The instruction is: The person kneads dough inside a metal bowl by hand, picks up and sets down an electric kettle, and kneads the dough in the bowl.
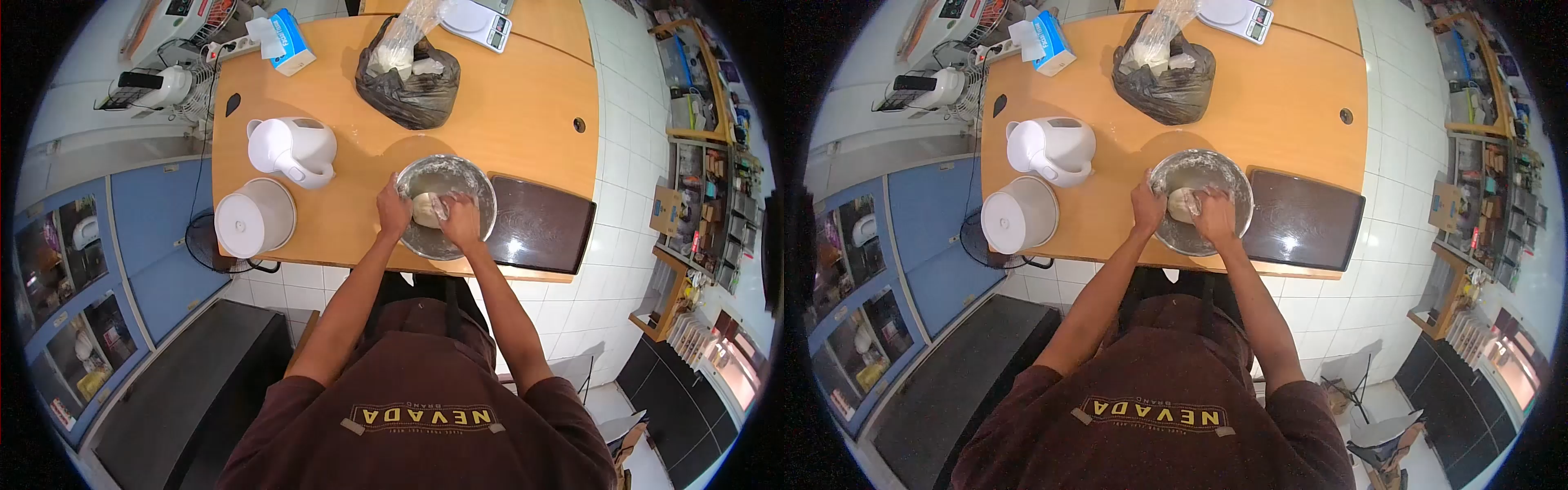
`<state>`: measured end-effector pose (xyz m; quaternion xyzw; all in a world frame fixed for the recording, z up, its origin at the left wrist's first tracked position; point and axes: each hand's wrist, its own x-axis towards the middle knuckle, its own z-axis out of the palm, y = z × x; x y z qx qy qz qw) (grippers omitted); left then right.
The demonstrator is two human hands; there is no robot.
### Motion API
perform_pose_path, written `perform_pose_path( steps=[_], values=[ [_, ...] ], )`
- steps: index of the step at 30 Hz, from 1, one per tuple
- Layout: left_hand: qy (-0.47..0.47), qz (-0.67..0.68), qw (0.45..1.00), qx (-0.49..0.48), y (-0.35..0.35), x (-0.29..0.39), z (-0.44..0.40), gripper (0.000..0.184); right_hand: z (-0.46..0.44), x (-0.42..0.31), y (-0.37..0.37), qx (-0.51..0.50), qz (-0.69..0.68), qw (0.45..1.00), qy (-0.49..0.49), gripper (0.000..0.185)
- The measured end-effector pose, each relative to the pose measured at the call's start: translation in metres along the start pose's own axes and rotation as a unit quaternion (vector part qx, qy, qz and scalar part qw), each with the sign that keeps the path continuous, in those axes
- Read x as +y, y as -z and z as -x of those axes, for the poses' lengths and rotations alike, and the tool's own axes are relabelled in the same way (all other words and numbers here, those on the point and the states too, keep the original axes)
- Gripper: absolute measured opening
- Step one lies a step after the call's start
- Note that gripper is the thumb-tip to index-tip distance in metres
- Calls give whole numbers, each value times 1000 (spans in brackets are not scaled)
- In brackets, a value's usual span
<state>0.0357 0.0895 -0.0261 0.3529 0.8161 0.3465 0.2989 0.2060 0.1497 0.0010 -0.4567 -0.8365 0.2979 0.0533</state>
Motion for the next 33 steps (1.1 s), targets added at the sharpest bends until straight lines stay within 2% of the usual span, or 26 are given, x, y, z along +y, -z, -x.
perform_pose_path(
  steps=[1, 4, 7, 8, 11, 12, 18, 24, 27, 28, 31, 33],
  values=[
    [27, 10, 999, -29, 4, 6, 2, 61, -5, -6, 7, -3, -5, 1000, -26, 29],
    [14, -16, 999, -30, 8, 18, 8, 60, -18, -8, -3, -36, -28, 989, -137, 30],
    [-17, -13, 999, 29, -5, 4, 7, 59, -23, -21, -11, -63, -74, 971, -218, 33],
    [-16, -12, 1000, 18, -7, -1, 6, 59, -26, -28, -11, -69, -92, 965, -237, 35],
    [-7, -8, 1000, -14, -2, 9, 3, 58, 1, -37, -29, 74, 69, 992, -81, 38],
    [-2, -5, 1000, -21, -2, 12, 2, 58, 6, -38, -28, 29, 73, 992, -95, 41],
    [-20, -10, 1000, -18, -3, 13, 3, 57, 13, -31, -58, 44, 81, 991, -102, 40],
    [-27, -28, 999, -21, -3, 0, 4, 58, -15, -43, -51, -32, 109, 979, -172, 30],
    [-51, -33, 998, 3, -7, -4, 9, 60, -34, -26, -68, 12, 122, 972, -200, 32],
    [-69, -40, 997, 15, -5, -4, 7, 61, -39, -22, -71, 27, 97, 971, -217, 39],
    [-19, -9, 999, -31, -3, -5, 3, 60, -42, -24, -70, 25, 36, 957, -286, 42],
    [-29, 5, 999, -22, -4, -4, 2, 61, -39, -20, -74, 85, 12, 964, -254, 38]
  ],
)
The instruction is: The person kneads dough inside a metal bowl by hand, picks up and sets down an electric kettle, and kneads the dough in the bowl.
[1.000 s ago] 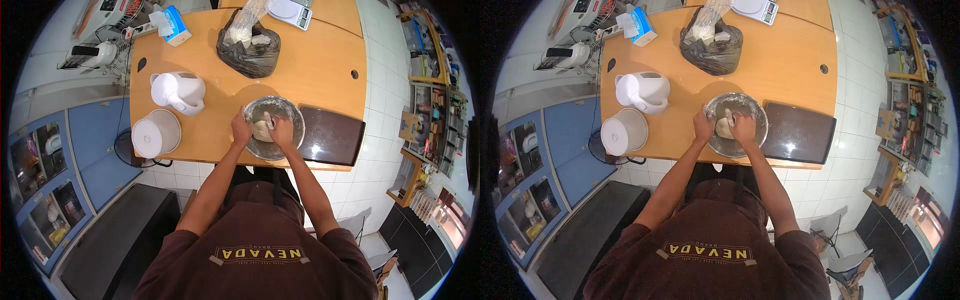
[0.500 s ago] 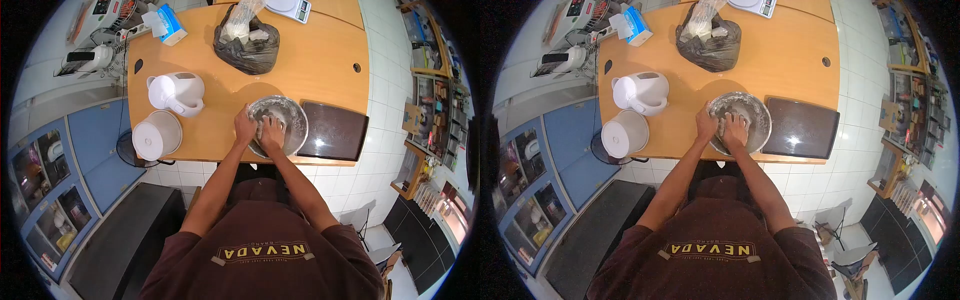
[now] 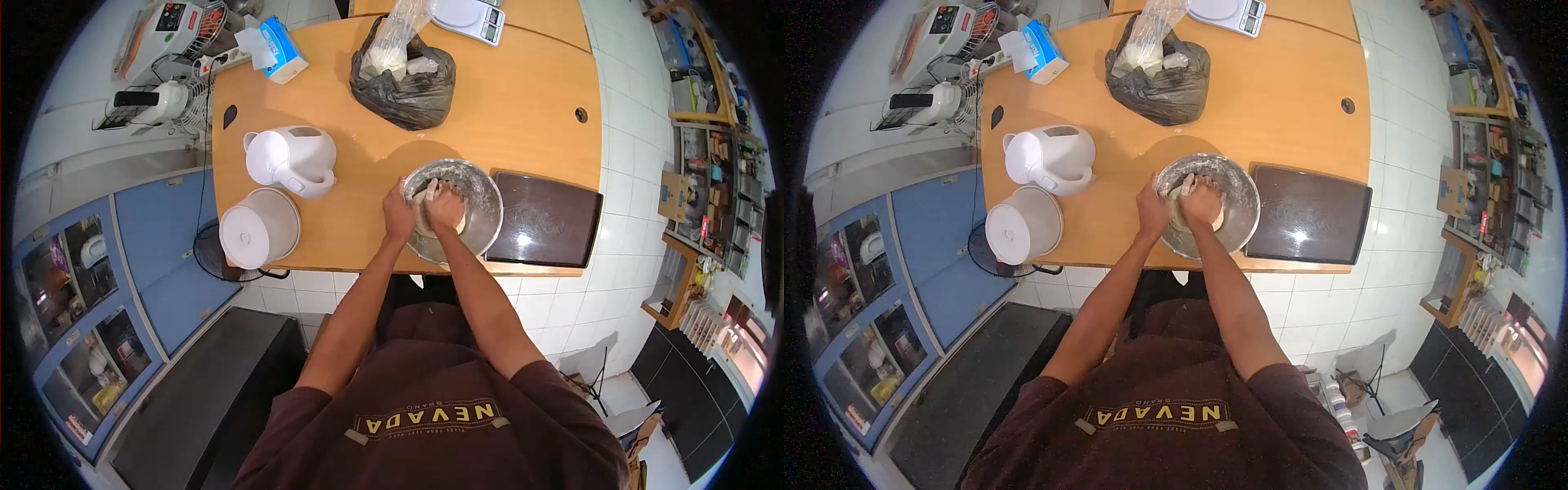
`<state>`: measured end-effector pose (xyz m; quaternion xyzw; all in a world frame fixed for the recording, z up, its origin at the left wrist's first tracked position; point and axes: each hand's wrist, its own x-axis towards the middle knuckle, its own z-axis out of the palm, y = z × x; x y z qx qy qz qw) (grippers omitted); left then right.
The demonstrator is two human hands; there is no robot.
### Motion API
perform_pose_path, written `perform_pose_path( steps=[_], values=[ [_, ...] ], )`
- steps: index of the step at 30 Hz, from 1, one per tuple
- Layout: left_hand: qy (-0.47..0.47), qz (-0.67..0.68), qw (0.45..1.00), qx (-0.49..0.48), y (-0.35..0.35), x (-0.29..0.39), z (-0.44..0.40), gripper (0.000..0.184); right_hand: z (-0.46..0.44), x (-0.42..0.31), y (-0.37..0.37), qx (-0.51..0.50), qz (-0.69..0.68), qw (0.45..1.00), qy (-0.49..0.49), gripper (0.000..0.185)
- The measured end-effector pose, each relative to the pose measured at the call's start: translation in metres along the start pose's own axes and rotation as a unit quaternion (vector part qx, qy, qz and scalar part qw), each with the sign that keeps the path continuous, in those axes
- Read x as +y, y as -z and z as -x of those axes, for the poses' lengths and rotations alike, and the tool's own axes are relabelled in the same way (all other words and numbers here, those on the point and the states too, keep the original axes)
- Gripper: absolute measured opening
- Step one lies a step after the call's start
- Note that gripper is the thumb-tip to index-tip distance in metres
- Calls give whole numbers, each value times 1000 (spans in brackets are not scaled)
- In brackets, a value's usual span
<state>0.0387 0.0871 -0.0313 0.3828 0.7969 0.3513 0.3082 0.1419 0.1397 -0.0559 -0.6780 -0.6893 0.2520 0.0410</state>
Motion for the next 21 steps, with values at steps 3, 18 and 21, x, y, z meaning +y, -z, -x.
perform_pose_path(
  steps=[3, 18, 21],
  values=[
    [17, 5, 1000, 7, -4, -3, 0, 61, 3, 18, -3, 26, -20, 994, 108, 31],
    [15, 8, 1000, -1, 3, 10, -2, 59, -17, 9, 81, -340, 113, 831, 425, 77],
    [9, 10, 1000, 9, 1, 17, -3, 58, -20, 6, 89, -365, 93, 848, 373, 73]
  ],
)
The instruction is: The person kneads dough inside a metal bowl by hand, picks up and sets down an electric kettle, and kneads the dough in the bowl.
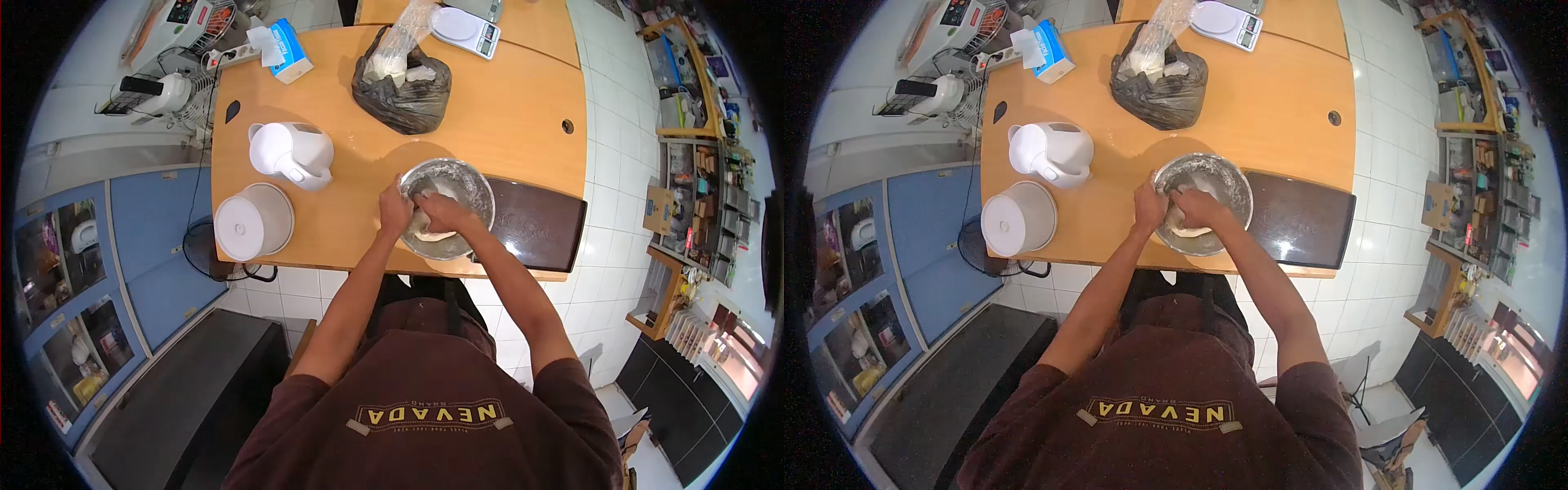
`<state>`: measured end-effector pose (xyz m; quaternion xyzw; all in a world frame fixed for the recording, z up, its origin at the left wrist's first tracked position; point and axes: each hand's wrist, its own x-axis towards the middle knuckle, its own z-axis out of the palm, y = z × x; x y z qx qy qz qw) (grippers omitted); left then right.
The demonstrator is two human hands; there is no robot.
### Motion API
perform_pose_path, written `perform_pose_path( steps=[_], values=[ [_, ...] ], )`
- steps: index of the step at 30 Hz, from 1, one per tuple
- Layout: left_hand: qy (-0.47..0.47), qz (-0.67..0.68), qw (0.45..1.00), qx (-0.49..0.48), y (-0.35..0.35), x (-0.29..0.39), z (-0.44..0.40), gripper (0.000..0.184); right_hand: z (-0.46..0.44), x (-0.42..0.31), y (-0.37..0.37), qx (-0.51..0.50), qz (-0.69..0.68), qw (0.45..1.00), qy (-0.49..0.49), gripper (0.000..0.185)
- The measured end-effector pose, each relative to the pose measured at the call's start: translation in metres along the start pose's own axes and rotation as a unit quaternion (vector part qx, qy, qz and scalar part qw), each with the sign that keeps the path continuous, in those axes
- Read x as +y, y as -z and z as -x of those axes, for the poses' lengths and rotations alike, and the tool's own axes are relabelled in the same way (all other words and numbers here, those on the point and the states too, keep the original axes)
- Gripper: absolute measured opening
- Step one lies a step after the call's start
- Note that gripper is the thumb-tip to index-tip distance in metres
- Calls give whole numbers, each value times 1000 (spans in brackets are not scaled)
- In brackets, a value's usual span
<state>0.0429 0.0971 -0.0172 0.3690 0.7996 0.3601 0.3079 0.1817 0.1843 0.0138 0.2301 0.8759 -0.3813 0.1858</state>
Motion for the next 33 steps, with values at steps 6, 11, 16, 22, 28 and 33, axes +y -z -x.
perform_pose_path(
  steps=[6, 11, 16, 22, 28, 33],
  values=[
    [-5, -19, 1000, -22, -1, 4, -5, 59, 11, 12, -6, 70, -130, 989, -4, 62],
    [-3, -17, 1000, 3, 5, 7, -12, 60, 32, 2, 4, 105, -151, 983, 15, 65],
    [-3, -5, 1000, 8, 14, -8, -24, 57, 64, -7, -10, 218, -150, 964, 33, 61],
    [-9, -22, 1000, -1, 17, -15, -25, 56, 65, -6, 3, 314, -360, 876, -60, 70],
    [19, -24, 999, -15, 29, 8, -16, 56, 40, 15, 14, 353, -367, 860, -40, 63],
    [18, -31, 999, 3, 17, -6, -11, 58, 21, 24, 29, 319, -200, 927, -2, 46]
  ],
)
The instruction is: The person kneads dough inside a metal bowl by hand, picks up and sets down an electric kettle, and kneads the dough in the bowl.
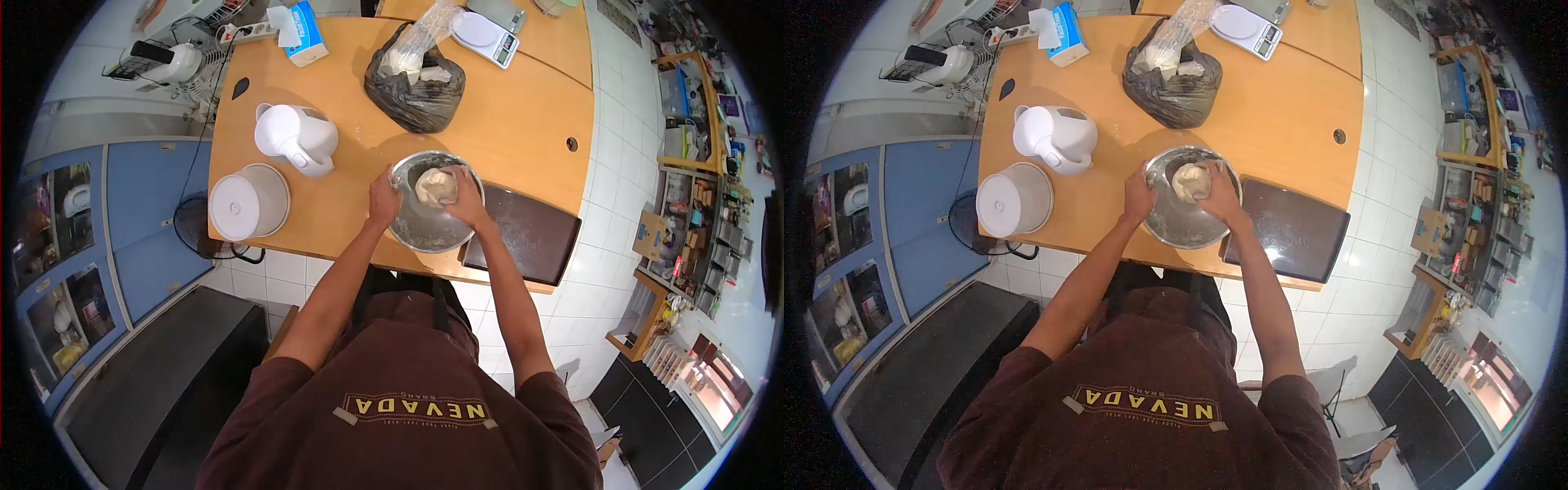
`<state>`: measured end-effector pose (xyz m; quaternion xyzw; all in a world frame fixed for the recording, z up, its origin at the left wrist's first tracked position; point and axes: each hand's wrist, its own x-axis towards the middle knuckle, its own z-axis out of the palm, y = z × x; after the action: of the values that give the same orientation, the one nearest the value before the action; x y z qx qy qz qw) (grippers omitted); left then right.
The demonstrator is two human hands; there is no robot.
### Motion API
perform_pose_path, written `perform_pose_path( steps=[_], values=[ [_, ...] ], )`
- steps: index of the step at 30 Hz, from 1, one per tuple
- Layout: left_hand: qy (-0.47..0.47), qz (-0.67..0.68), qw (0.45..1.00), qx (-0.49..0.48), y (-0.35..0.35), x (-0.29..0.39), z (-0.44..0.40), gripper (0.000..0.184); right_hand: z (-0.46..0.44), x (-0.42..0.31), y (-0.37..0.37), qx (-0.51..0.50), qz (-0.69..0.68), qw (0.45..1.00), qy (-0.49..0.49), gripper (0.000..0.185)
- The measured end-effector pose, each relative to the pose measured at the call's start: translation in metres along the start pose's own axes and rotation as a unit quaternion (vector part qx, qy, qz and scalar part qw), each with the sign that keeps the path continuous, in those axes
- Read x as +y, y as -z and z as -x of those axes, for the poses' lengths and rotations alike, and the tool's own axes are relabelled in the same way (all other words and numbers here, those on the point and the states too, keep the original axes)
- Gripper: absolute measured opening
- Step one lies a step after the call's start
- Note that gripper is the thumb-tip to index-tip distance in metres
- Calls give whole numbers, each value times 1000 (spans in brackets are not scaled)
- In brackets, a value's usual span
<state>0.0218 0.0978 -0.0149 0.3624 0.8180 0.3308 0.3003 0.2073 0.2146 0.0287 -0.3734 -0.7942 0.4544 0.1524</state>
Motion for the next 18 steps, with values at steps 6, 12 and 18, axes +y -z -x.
perform_pose_path(
  steps=[6, 12, 18],
  values=[
    [-31, 11, 999, 13, -4, -5, 0, 64, -38, -10, -5, -59, 96, 982, -149, 31],
    [-79, 2, 997, 25, -8, -14, -2, 61, -35, 6, -52, -30, 187, 968, -165, 38],
    [-90, -4, 995, 36, -13, -15, -2, 59, -16, -5, -69, -16, 276, 954, -111, 36]
  ],
)
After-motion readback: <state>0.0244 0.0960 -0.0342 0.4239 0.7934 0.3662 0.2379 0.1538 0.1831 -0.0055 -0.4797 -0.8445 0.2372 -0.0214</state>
